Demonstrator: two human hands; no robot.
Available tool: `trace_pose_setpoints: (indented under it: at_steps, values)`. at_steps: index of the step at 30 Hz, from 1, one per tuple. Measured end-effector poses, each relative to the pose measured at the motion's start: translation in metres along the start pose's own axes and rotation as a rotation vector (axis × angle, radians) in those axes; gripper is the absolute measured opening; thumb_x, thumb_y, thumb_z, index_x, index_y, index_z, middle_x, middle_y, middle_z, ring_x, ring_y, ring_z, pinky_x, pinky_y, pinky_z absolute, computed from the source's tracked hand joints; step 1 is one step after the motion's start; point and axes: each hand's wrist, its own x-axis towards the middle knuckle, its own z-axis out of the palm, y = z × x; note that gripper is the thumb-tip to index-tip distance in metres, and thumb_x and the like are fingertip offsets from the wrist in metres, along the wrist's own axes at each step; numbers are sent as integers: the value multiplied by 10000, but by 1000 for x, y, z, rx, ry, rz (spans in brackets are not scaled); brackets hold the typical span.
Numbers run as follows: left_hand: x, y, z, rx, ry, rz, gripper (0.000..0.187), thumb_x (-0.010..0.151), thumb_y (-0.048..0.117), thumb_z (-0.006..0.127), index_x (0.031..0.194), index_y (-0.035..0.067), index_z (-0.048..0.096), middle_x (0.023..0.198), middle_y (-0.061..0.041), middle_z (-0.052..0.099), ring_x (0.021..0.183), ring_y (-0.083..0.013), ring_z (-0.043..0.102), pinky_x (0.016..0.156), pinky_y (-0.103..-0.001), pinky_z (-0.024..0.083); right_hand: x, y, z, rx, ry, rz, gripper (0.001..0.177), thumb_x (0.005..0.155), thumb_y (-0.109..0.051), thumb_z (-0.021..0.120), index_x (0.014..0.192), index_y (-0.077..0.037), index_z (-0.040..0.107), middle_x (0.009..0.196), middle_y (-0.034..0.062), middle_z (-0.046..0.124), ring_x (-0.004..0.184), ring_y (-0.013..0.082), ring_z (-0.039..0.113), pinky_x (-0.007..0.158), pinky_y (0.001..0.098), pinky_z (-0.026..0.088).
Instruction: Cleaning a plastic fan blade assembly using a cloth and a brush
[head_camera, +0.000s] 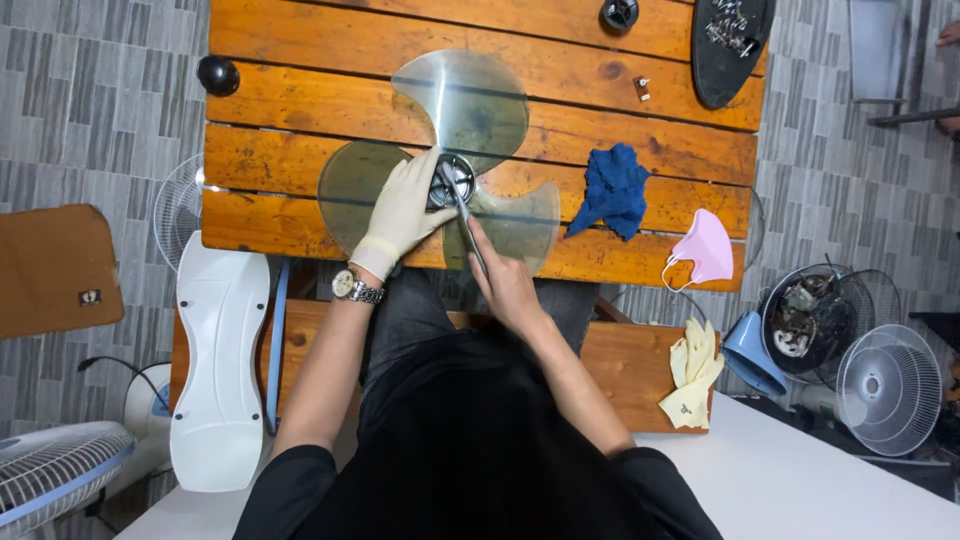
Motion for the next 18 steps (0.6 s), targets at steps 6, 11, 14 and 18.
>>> trace_pose_setpoints:
  at_steps: [6,11,14,18]
  values:
    - [-3,4,0,115,-13,-16,1135,821,574,807,1630,12,243,1477,-239,540,1451,-368,450,1227,-507,295,-3,6,-10,-85,-15,-11,550,1068,-199,454,1610,-213,368,993,289,752,808,492,718,609,596,522]
    - [-2,14,-10,93,-8,-48,1072,877,543,774,1614,-27,243,1482,-263,524,1466,-374,432,1233,-512,290,4,6,8,-114,11,-69,575,1058,-162,480,1617,-169,347,874,285,754,741,461,734,603,555,545]
    - [0,13,-11,103,-17,-66,1080,872,547,771,1611,-39,245,1473,-270,532,1466,-374,434,1239,-506,284,-4,0,-3,-132,11,-68,566,1053,-181,482,1607,-167,368,856,265,757,734,443,734,594,557,541]
    - [0,16,-13,64,-36,-91,1087,868,526,793,1602,-65,251,1478,-281,527,1467,-384,426,1238,-509,281,0,8,-5,-89,49,-56,545,1067,-219,470,1606,-214,389,894,219,774,741,402,739,581,506,554]
